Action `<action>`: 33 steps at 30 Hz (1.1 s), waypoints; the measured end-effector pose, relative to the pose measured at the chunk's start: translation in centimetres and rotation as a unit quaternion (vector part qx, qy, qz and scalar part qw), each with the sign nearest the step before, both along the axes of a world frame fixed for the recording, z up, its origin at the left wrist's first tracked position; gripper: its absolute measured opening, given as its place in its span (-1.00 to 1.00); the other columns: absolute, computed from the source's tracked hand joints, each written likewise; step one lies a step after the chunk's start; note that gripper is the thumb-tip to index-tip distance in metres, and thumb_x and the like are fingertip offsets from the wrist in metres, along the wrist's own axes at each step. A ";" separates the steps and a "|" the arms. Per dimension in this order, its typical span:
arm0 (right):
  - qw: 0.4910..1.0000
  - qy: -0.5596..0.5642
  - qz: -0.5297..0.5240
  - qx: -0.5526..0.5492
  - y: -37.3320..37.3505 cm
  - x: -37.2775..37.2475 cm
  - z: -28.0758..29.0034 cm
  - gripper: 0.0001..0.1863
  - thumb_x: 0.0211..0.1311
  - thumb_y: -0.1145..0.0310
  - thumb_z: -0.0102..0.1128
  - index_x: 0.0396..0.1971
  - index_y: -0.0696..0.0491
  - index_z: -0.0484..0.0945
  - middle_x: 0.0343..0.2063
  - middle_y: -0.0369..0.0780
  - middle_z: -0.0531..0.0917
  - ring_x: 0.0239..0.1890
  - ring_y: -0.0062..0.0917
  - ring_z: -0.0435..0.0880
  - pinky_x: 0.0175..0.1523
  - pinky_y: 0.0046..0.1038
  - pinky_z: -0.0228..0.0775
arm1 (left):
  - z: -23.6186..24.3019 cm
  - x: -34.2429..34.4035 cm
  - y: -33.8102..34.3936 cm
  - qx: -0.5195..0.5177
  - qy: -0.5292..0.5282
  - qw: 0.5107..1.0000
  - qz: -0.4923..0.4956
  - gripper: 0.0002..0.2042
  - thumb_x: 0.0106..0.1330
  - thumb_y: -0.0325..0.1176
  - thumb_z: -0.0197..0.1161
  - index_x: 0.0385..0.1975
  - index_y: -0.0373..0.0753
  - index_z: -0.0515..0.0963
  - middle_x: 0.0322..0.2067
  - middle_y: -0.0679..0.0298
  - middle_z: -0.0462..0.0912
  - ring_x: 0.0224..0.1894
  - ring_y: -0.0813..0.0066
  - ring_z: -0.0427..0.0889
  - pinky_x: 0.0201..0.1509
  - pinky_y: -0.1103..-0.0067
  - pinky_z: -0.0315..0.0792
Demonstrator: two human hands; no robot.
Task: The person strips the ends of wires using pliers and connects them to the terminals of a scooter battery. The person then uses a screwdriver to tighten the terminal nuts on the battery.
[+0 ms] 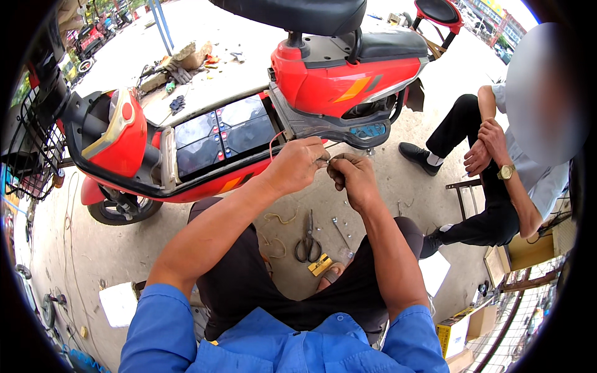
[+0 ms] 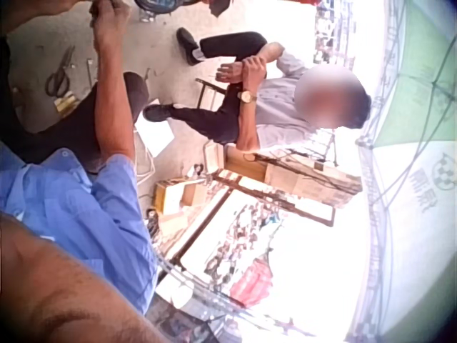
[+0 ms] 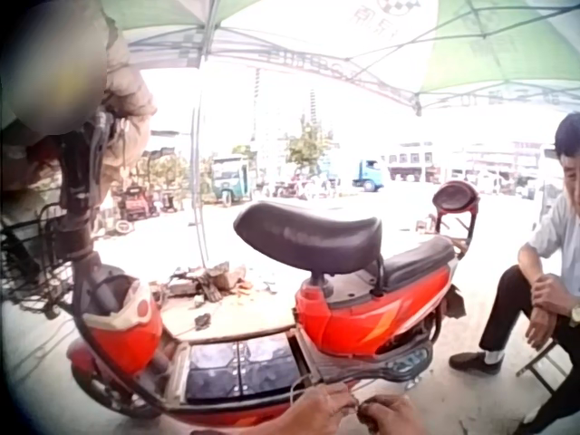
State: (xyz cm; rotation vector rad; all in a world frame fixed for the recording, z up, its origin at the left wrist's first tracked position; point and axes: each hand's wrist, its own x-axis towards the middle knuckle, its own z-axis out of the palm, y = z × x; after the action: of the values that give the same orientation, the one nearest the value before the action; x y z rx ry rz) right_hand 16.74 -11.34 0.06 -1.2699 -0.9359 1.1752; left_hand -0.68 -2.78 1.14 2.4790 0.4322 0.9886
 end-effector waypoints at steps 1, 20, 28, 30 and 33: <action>0.999 0.032 -0.003 -0.022 0.0 -0.1 0.0 -0.78 0.31 0.38 0.16 -0.51 0.16 0.62 -0.61 -0.30 0.58 -0.59 -0.67 0.41 -0.50 -0.53 0.21 | -0.1 0.0 0.0 0.016 0.000 1.000 0.003 -0.87 0.15 -0.59 0.36 -0.30 -0.33 0.66 -0.35 0.13 0.61 -0.29 0.10 0.65 -0.22 0.32 0.50; 0.940 -0.299 -0.068 0.147 -0.4 1.0 -1.3 -0.87 0.28 0.46 0.30 -0.27 0.20 0.69 -0.38 -0.23 0.69 -0.52 -0.53 0.61 -0.40 -0.49 0.42 | -0.7 -0.4 0.8 -0.017 -0.006 1.000 0.015 -0.88 0.15 -0.60 0.38 -0.30 -0.38 0.69 -0.35 0.12 0.67 -0.29 0.10 0.69 -0.19 0.36 0.54; 0.821 -0.459 -0.042 0.337 -0.8 0.6 0.2 -0.82 0.13 0.56 0.41 -0.25 0.14 0.66 -0.32 -0.13 0.69 -0.33 -0.18 0.73 -0.24 -0.29 0.56 | -0.2 -0.5 0.7 -0.073 0.004 0.997 0.007 -0.86 0.16 -0.59 0.38 -0.27 -0.36 0.71 -0.36 0.14 0.68 -0.29 0.17 0.70 -0.18 0.39 0.53; 0.817 -0.465 -0.036 0.338 -0.8 0.6 0.2 -0.82 0.13 0.56 0.40 -0.25 0.14 0.65 -0.32 -0.13 0.69 -0.32 -0.15 0.72 -0.25 -0.28 0.56 | 0.0 -0.6 0.7 -0.071 0.003 0.997 -0.001 -0.86 0.16 -0.59 0.38 -0.27 -0.34 0.71 -0.36 0.15 0.68 -0.29 0.18 0.69 -0.17 0.40 0.53; 0.818 -0.472 -0.026 0.327 -0.8 0.4 0.2 -0.84 0.15 0.55 0.37 -0.25 0.13 0.63 -0.32 -0.12 0.68 -0.34 -0.12 0.70 -0.27 -0.24 0.54 | 0.0 -0.8 0.8 -0.105 0.014 0.994 -0.014 -0.86 0.16 -0.58 0.39 -0.27 -0.34 0.71 -0.36 0.16 0.68 -0.29 0.21 0.69 -0.17 0.41 0.52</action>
State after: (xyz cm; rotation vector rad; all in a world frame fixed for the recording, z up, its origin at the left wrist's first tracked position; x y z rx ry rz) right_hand 17.13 -12.16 0.25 -1.2429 -1.8118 0.0243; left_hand -1.52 -1.94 1.19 2.3056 0.4846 0.8513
